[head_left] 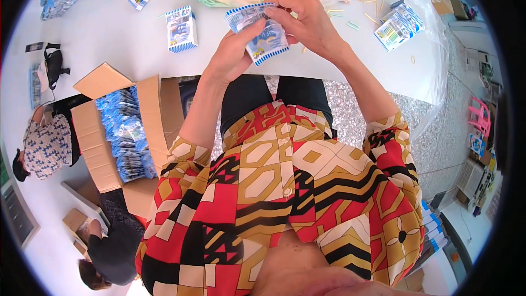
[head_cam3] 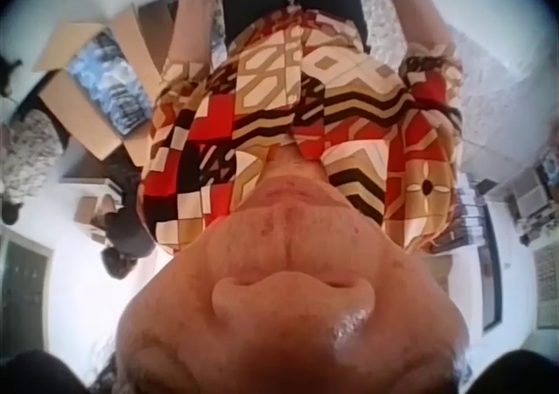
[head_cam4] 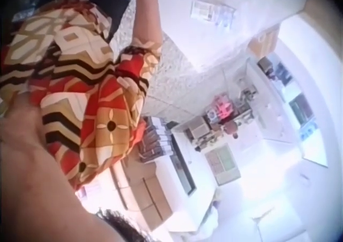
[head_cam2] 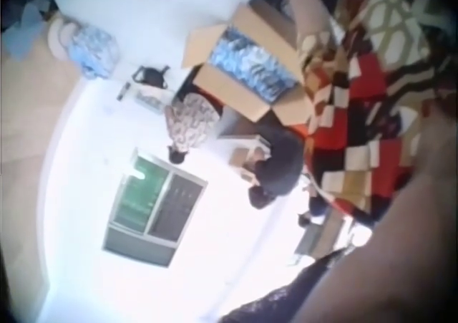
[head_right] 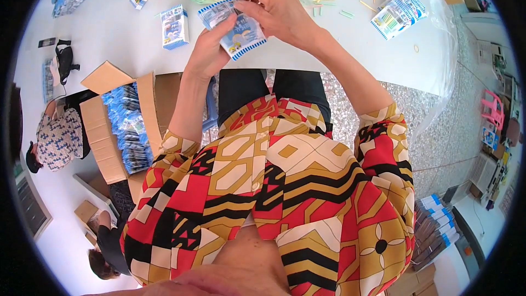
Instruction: Packing small colorful plastic sticks into individual plastic bags at a low workspace.
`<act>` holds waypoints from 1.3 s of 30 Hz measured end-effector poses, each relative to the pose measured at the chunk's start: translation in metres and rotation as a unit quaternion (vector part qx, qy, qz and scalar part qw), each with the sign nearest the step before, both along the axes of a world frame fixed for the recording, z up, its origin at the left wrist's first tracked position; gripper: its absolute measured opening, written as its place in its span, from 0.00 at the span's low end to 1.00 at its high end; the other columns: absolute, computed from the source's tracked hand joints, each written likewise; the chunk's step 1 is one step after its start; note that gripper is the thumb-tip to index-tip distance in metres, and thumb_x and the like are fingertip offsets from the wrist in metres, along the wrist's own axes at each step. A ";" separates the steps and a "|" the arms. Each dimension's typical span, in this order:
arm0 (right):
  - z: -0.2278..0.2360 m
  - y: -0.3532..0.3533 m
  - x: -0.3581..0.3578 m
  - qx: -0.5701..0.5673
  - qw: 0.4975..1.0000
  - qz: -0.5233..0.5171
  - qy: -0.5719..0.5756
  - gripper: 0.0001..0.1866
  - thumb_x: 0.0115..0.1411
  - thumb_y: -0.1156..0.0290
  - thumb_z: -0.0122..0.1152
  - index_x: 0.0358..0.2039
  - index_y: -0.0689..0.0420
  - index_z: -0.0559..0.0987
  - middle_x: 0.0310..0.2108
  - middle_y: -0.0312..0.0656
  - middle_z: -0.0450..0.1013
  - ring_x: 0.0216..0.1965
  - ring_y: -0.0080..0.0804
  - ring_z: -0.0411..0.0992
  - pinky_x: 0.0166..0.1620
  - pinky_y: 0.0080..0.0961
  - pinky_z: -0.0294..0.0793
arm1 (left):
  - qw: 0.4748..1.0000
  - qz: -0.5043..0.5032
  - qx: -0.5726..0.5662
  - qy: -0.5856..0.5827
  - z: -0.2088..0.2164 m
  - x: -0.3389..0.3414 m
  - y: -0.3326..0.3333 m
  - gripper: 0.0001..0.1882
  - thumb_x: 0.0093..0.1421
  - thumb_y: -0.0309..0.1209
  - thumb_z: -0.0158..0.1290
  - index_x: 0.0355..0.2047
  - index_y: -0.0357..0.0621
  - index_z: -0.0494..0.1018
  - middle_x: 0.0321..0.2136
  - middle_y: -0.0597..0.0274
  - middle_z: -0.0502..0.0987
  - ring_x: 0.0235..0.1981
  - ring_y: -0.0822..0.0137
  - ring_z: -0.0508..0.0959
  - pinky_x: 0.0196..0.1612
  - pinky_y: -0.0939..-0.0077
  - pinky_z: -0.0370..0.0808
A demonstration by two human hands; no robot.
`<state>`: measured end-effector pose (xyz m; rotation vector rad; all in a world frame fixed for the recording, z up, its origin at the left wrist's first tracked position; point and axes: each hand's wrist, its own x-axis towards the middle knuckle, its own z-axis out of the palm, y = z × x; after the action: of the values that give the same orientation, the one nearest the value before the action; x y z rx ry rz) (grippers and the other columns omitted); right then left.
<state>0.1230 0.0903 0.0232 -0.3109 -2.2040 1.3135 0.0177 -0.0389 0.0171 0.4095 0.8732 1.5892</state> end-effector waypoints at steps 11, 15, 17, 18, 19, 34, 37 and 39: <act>0.021 0.015 0.010 0.040 0.998 0.037 -0.027 0.12 0.57 0.68 0.59 0.40 0.57 0.76 0.25 0.32 0.69 0.26 0.15 0.65 0.29 0.14 0.66 | 0.988 0.017 0.036 0.149 -0.008 0.003 0.008 0.12 0.63 0.33 0.45 0.41 0.40 0.71 0.26 0.58 0.78 0.29 0.69 0.78 0.33 0.78 0.75; 0.019 0.023 0.010 0.028 0.994 0.061 -0.083 0.08 0.57 0.67 0.58 0.32 0.58 0.77 0.23 0.31 0.70 0.26 0.16 0.64 0.29 0.15 0.65 | 0.986 0.007 0.023 0.165 -0.008 0.003 0.007 0.12 0.63 0.33 0.45 0.41 0.40 0.71 0.27 0.57 0.78 0.29 0.68 0.79 0.33 0.76 0.76; 0.019 0.022 0.009 0.037 0.995 0.066 -0.069 0.08 0.57 0.67 0.58 0.30 0.59 0.78 0.23 0.31 0.70 0.26 0.16 0.64 0.29 0.15 0.65 | 0.991 -0.011 0.014 0.136 -0.006 0.004 0.006 0.12 0.62 0.33 0.46 0.42 0.39 0.70 0.28 0.54 0.78 0.31 0.65 0.80 0.35 0.74 0.77; 0.019 0.022 0.008 0.046 0.995 0.072 -0.054 0.08 0.57 0.67 0.58 0.28 0.59 0.78 0.23 0.31 0.70 0.26 0.17 0.65 0.30 0.16 0.65 | 0.991 -0.010 0.014 0.136 -0.005 0.005 0.006 0.12 0.62 0.33 0.46 0.42 0.39 0.70 0.28 0.54 0.78 0.31 0.65 0.80 0.35 0.74 0.77; 0.020 0.023 0.007 0.047 0.995 0.073 -0.055 0.08 0.57 0.67 0.58 0.28 0.59 0.78 0.23 0.31 0.70 0.26 0.17 0.65 0.30 0.16 0.65 | 0.994 -0.021 0.020 0.102 -0.004 0.005 0.005 0.12 0.62 0.32 0.46 0.43 0.38 0.70 0.29 0.53 0.78 0.31 0.64 0.80 0.36 0.73 0.77; 0.028 0.028 0.010 -0.041 0.985 0.071 -0.155 0.14 0.52 0.74 0.61 0.40 0.58 0.73 0.35 0.39 0.71 0.32 0.27 0.69 0.31 0.18 0.68 | 0.994 0.067 0.030 0.080 -0.014 0.006 0.005 0.14 0.56 0.23 0.53 0.43 0.38 0.70 0.33 0.58 0.77 0.31 0.66 0.80 0.36 0.72 0.78; 0.023 0.023 0.011 0.025 0.985 0.049 -0.163 0.09 0.58 0.67 0.57 0.32 0.59 0.78 0.24 0.34 0.72 0.27 0.16 0.66 0.30 0.15 0.66 | 0.985 0.104 0.019 0.137 -0.018 0.008 0.006 0.14 0.55 0.23 0.54 0.44 0.38 0.71 0.34 0.60 0.77 0.33 0.70 0.78 0.37 0.74 0.77; 0.020 0.026 0.012 0.058 0.989 0.063 -0.121 0.09 0.58 0.67 0.57 0.32 0.59 0.78 0.24 0.34 0.72 0.26 0.16 0.67 0.30 0.15 0.67 | 0.981 0.110 0.011 0.162 -0.017 0.008 0.006 0.15 0.55 0.22 0.54 0.44 0.38 0.71 0.35 0.61 0.77 0.34 0.71 0.78 0.38 0.75 0.76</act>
<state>0.1345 0.1163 0.0429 -0.3035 -2.5298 1.2626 0.0254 -0.0324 -0.0004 0.6172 1.1827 1.7642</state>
